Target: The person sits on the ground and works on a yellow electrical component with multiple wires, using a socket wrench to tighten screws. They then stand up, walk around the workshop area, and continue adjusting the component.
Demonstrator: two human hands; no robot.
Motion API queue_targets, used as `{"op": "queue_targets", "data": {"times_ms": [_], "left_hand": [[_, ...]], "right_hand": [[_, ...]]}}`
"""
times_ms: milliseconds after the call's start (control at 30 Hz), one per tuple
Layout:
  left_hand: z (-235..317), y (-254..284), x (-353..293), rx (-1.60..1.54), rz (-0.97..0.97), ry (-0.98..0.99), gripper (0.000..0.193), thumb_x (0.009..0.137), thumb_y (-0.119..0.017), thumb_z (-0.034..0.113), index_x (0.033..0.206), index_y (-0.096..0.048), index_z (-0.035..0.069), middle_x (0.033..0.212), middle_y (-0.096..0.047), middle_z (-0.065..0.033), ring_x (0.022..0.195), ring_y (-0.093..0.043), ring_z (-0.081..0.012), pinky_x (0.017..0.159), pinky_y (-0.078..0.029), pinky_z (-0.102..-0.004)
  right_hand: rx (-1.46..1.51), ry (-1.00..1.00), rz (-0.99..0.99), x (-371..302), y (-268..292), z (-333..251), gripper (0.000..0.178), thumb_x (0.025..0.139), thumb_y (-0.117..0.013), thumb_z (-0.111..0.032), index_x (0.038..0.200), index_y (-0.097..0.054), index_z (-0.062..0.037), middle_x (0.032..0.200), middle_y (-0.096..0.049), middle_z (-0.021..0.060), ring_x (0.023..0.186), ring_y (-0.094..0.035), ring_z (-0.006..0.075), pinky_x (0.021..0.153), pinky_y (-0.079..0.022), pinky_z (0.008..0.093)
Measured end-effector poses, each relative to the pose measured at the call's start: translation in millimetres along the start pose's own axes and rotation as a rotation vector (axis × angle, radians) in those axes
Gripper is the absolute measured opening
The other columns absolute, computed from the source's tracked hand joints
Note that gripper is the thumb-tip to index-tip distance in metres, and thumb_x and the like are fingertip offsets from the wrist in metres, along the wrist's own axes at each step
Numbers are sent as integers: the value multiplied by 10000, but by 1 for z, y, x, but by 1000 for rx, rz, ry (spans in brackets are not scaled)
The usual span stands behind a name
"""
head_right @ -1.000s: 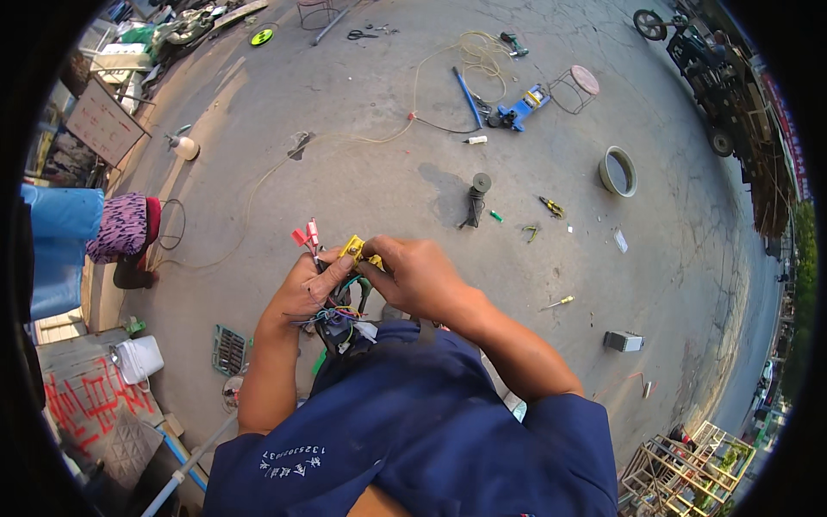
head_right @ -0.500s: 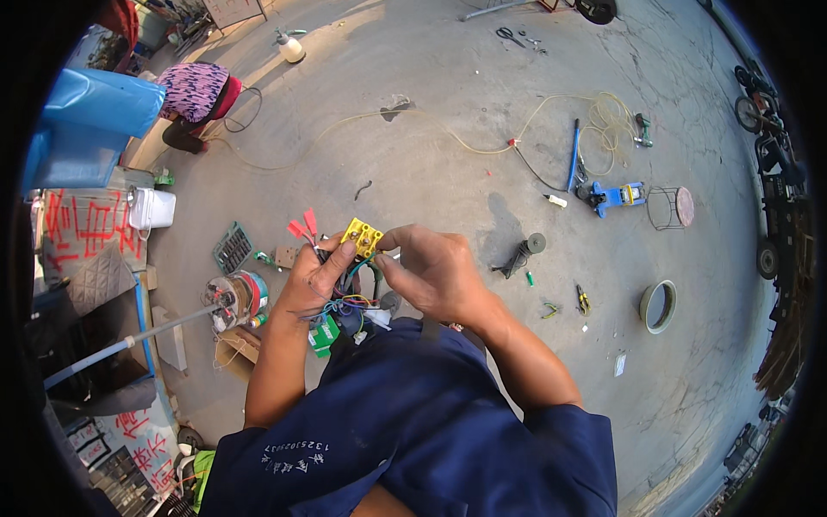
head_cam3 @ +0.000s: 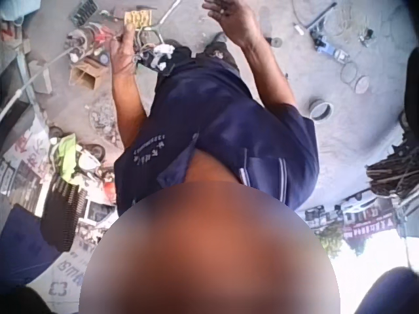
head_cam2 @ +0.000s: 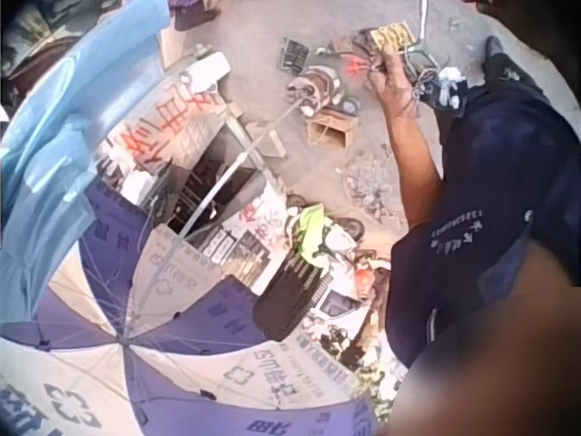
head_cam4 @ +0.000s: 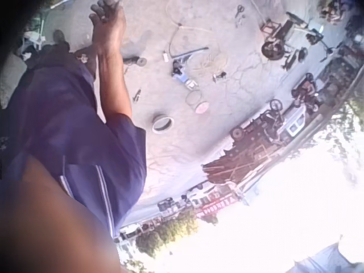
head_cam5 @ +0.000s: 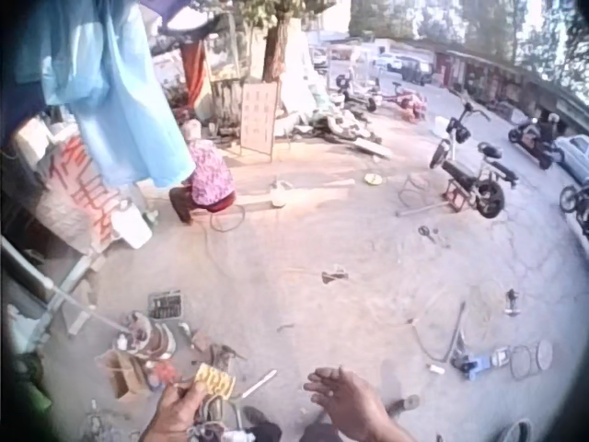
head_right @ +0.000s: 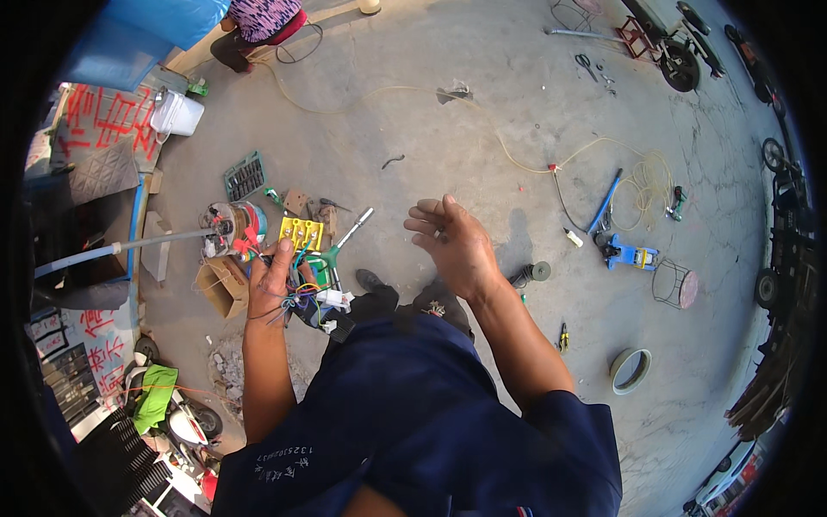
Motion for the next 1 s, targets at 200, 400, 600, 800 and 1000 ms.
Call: {"op": "queue_targets", "data": {"times_ms": [200,400,600,800,1000], "left_hand": [[-34,121,-21,-246,343,-10,309,1006,-619,317,1021,-666,12,858,-648,-16,704,-593,-81,571,-515,-240],[-80,267,-66,-473,589,-81,336,981,-645,360,1056,-637,33,784,-655,-37,611,-606,-97,521,-504,-242],[-149,400,-162,-566,1008,-46,398,978,-644,392,1060,-667,4,816,-671,-45,610,-582,-89,544,-475,-230],[-190,445,-238,-656,1196,-40,412,966,-660,408,1026,-682,1,796,-637,-23,609,-563,-97,547,-459,-242],[-224,431,-276,-720,1323,6,473,956,-651,468,1010,-683,-1,755,-638,-31,574,-558,-104,513,-431,-241]], "right_hand": [[-51,-93,-181,30,-54,68,442,1025,-508,-374,1187,-614,22,1138,-650,151,1060,-628,260,935,-488,364],[-477,-254,54,91,-33,185,347,950,-549,-147,1169,-589,120,1122,-644,201,1039,-638,314,929,-527,401],[-607,-384,-130,117,-77,275,382,898,-500,-57,1224,-549,136,1178,-614,248,1077,-639,352,963,-527,432],[-964,-454,-359,121,-173,342,290,965,-508,-47,1212,-580,87,1122,-661,185,1006,-681,281,855,-567,364],[-1191,-526,-405,131,-233,393,261,1010,-553,-147,1144,-613,68,1001,-688,148,830,-704,223,672,-590,286]]}}
Point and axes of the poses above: each hand's wrist, its own x-axis towards the middle knuckle, its own y-axis out of the back of the hand, z = x × y, the point moved 7 cm from there along x, towards the middle knuckle
